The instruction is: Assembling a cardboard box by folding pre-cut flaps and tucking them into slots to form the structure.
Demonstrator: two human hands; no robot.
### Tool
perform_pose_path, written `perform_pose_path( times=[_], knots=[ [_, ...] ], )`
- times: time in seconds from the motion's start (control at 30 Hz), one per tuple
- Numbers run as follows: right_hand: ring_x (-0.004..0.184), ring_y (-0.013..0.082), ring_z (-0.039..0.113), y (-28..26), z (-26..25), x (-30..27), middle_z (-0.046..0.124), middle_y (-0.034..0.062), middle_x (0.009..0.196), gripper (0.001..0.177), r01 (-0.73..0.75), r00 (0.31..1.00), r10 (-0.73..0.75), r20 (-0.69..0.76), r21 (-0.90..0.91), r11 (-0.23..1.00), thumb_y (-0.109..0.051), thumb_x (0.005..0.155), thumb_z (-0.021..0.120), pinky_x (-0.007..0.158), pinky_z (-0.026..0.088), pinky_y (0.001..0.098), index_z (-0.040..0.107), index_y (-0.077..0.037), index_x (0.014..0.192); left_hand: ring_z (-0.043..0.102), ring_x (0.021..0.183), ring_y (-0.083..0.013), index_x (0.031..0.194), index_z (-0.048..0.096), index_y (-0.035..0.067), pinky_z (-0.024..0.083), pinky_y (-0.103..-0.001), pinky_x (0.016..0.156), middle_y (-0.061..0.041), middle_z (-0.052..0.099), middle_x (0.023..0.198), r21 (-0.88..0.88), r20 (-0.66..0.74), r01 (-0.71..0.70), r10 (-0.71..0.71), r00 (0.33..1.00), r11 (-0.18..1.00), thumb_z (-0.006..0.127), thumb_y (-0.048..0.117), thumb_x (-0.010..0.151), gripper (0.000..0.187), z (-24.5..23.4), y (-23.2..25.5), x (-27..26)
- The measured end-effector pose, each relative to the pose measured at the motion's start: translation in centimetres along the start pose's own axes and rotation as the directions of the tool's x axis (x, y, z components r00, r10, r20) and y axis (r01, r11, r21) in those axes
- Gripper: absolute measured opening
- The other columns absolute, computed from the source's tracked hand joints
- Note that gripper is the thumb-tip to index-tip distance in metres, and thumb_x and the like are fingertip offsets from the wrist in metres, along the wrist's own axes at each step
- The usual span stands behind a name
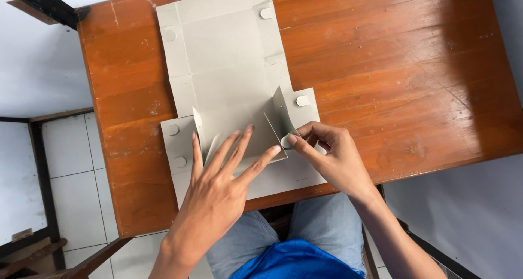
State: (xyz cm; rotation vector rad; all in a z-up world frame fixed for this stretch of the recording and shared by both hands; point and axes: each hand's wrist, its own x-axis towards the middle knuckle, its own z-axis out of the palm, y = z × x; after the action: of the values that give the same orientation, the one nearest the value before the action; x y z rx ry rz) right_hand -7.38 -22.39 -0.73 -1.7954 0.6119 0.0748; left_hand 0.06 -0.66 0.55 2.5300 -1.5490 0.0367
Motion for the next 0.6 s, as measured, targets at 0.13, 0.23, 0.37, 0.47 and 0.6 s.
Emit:
perform_pose_path(
  times=[0.13, 0.23, 0.37, 0.47, 0.6],
  knots=[
    [0.062, 0.0051, 0.037, 0.0, 0.0, 0.1, 0.059, -0.0093, 0.069, 0.023, -0.010, 1.000, 0.010, 0.009, 0.018, 1.000, -0.028, 0.097, 0.069, 0.061, 0.034, 0.0218, 0.074, -0.015, 0.080, 0.042, 0.148, -0.0315, 0.153, 0.048, 0.033, 0.018, -0.075, 0.117, -0.011, 0.048, 0.158, -0.062, -0.042, 0.042, -0.045, 0.998, 0.997, 0.056, 0.041, 0.103, 0.051, -0.3, 0.4, 0.7],
    [0.064, 0.0053, 0.039, 0.1, 0.0, 0.3, 0.061, -0.0088, 0.070, 0.023, -0.024, 1.000, 0.024, 0.011, 0.028, 0.999, -0.027, 0.097, 0.069, 0.063, 0.034, 0.0221, 0.071, -0.014, 0.077, 0.051, 0.141, -0.0283, 0.149, 0.055, 0.026, 0.025, -0.072, 0.118, -0.010, 0.055, 0.153, -0.047, -0.099, 0.015, -0.020, 0.995, 0.999, 0.062, 0.039, 0.103, 0.048, 0.1, 0.4, 1.2],
    [0.065, 0.0052, 0.041, 0.3, -0.1, 0.3, 0.061, -0.0085, 0.070, 0.024, -0.024, 0.999, 0.022, 0.030, 0.054, 0.998, -0.027, 0.098, 0.069, 0.064, 0.036, 0.0223, 0.070, -0.014, 0.077, 0.051, 0.141, -0.0325, 0.138, 0.065, 0.019, 0.017, -0.082, 0.112, -0.008, 0.062, 0.145, -0.072, -0.180, 0.035, -0.047, 0.982, 0.997, 0.068, 0.047, 0.099, 0.048, 1.0, 1.0, 1.7],
    [0.064, 0.0051, 0.041, 0.2, 0.0, 0.4, 0.062, -0.0090, 0.069, 0.025, -0.033, 0.999, 0.031, 0.035, 0.050, 0.998, -0.027, 0.096, 0.070, 0.063, 0.036, 0.0223, 0.069, -0.014, 0.075, 0.055, 0.139, -0.0299, 0.130, 0.071, 0.016, 0.017, -0.083, 0.110, 0.001, 0.066, 0.141, -0.027, -0.287, 0.063, -0.068, 0.956, 0.998, 0.072, 0.042, 0.101, 0.039, 1.5, 1.4, 2.1],
    [0.068, 0.0045, 0.049, 0.3, 0.1, 0.4, 0.063, -0.0077, 0.070, 0.025, -0.012, 1.000, 0.010, 0.027, 0.093, 0.996, -0.025, 0.096, 0.070, 0.068, 0.041, 0.0221, 0.067, -0.013, 0.074, 0.065, 0.125, -0.0223, 0.127, 0.071, 0.007, 0.028, -0.072, 0.116, -0.002, 0.075, 0.126, -0.110, -0.304, 0.014, -0.047, 0.952, 0.994, 0.072, 0.027, 0.101, 0.032, 1.7, 1.5, 2.5]
  ],
)
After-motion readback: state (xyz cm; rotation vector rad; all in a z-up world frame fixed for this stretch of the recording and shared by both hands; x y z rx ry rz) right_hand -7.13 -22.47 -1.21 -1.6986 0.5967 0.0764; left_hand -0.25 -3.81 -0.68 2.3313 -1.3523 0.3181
